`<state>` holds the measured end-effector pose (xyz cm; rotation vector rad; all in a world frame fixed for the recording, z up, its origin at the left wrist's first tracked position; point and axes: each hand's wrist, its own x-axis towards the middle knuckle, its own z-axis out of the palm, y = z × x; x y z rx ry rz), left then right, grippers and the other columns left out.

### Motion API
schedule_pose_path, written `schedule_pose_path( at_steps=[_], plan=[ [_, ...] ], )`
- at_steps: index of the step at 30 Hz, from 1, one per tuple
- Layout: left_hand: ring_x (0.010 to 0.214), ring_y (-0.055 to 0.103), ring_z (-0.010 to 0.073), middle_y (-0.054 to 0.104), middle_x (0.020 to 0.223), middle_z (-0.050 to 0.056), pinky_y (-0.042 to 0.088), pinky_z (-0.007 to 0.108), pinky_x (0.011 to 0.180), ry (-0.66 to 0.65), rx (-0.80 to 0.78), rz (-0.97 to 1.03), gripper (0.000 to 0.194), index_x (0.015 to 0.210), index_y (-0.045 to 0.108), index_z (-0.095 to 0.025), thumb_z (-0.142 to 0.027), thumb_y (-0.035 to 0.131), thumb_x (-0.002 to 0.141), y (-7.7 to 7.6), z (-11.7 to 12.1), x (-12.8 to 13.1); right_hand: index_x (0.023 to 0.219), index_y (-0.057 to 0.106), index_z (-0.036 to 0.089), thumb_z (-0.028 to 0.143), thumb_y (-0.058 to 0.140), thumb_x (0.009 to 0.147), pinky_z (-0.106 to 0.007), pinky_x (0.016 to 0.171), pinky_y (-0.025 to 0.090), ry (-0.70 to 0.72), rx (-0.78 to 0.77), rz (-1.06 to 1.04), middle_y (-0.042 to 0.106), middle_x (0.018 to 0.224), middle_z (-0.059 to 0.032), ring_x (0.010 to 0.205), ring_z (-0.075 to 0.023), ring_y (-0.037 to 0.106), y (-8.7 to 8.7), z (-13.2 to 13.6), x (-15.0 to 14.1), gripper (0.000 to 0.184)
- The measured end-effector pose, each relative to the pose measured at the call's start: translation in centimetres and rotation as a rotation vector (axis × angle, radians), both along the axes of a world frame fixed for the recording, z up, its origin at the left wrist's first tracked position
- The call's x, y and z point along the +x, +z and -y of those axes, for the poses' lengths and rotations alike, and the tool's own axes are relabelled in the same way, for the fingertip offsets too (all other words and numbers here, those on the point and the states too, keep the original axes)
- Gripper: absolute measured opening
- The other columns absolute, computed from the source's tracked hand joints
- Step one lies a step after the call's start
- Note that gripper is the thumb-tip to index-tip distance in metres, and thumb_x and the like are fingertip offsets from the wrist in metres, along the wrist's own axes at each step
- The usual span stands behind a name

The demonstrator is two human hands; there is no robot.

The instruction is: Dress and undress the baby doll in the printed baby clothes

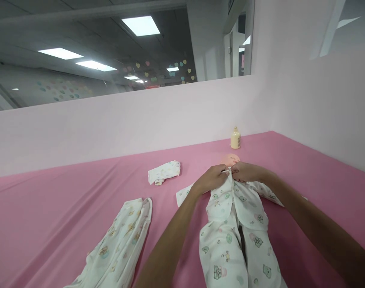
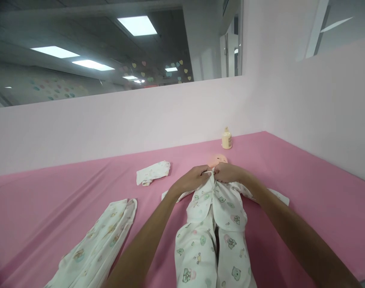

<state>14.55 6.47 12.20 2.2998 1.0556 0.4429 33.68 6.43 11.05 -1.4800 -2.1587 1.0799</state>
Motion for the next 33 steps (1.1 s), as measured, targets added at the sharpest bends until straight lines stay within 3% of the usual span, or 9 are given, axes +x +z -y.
schedule_pose_path(
  at_steps=[3,7,11,13,16,21,28,30,33],
  plan=[
    [0.073,0.049,0.0143,0.055,0.083,0.000,0.038,0.026,0.063,0.037,0.022,-0.014,0.022,0.079,0.048,-0.019,-0.035,0.036,0.089,0.2,0.0,-0.3,0.054,0.027,0.019,0.018,0.047,0.073,-0.024,0.048,0.021,-0.076,0.162,0.201,0.030,0.052,0.0047,0.049,-0.0081,0.028,0.2,0.5,-0.6,0.027],
    [0.070,0.048,0.0151,0.055,0.080,0.001,0.035,0.028,0.060,0.063,0.103,-0.113,0.022,0.072,0.045,-0.020,-0.034,0.039,0.088,0.0,-0.4,-0.8,0.053,0.021,0.019,0.027,0.046,0.080,-0.027,0.052,0.018,-0.227,0.382,0.455,0.026,0.052,0.0034,0.051,-0.0095,0.025,1.0,2.6,-2.0,0.037],
    [0.065,0.046,0.0147,0.055,0.075,0.001,0.032,0.030,0.057,0.064,0.132,-0.187,0.023,0.067,0.041,-0.019,-0.031,0.039,0.087,-0.1,-0.6,-1.2,0.052,0.022,0.018,0.037,0.049,0.083,-0.026,0.053,0.019,-0.072,0.363,0.513,0.026,0.051,0.0035,0.049,-0.0087,0.025,1.6,5.1,-3.5,0.044],
    [0.066,0.047,0.0150,0.055,0.075,0.001,0.031,0.030,0.057,0.058,0.136,-0.204,0.022,0.067,0.041,-0.019,-0.029,0.039,0.086,0.0,-0.7,-1.4,0.052,0.023,0.018,0.032,0.052,0.079,-0.026,0.053,0.019,-0.026,0.366,0.551,0.028,0.051,0.0030,0.049,-0.0087,0.025,1.5,5.6,-3.9,0.042],
    [0.066,0.047,0.0157,0.056,0.076,0.002,0.029,0.030,0.056,0.064,0.142,-0.225,0.020,0.067,0.042,-0.020,-0.028,0.040,0.085,0.0,-0.8,-1.8,0.052,0.019,0.018,0.018,0.053,0.072,-0.026,0.052,0.017,-0.015,0.342,0.550,0.026,0.050,0.0028,0.048,-0.0088,0.020,1.3,5.6,-3.6,0.039],
    [0.069,0.049,0.0170,0.057,0.077,0.002,0.030,0.029,0.057,0.055,0.151,-0.275,0.017,0.070,0.045,-0.020,-0.029,0.040,0.084,0.1,-0.9,-2.1,0.053,0.015,0.017,0.014,0.052,0.069,-0.029,0.051,0.012,-0.066,0.280,0.450,0.016,0.051,0.0038,0.049,-0.0091,0.010,0.7,5.7,-2.7,0.041],
    [0.088,0.056,0.0205,0.062,0.096,0.005,0.038,0.029,0.069,-0.004,0.216,-0.241,0.025,0.103,0.060,-0.023,-0.031,0.046,0.084,1.2,1.4,-1.5,0.068,0.050,0.017,0.015,0.046,0.080,-0.028,0.053,0.018,-0.288,0.502,0.693,0.053,0.065,-0.0037,0.055,-0.0126,0.045,-1.2,7.9,-4.5,0.013],
    [0.090,0.057,0.0205,0.063,0.097,0.004,0.039,0.028,0.069,-0.085,0.180,-0.235,0.025,0.103,0.063,-0.024,-0.032,0.051,0.082,1.5,2.2,-1.2,0.075,0.055,0.015,0.015,0.045,0.083,-0.028,0.054,0.020,-0.273,0.545,0.732,0.060,0.074,-0.0076,0.061,-0.0150,0.053,-1.6,8.1,-4.8,0.013],
    [0.082,0.057,0.0186,0.063,0.088,0.003,0.038,0.027,0.065,-0.189,0.137,-0.211,0.015,0.085,0.066,-0.023,-0.028,0.054,0.079,1.8,3.0,-1.0,0.070,0.052,0.016,0.017,0.047,0.085,-0.029,0.054,0.020,-0.236,0.583,0.725,0.060,0.072,-0.0078,0.063,-0.0155,0.053,-1.5,8.0,-4.4,0.016]
  ],
)
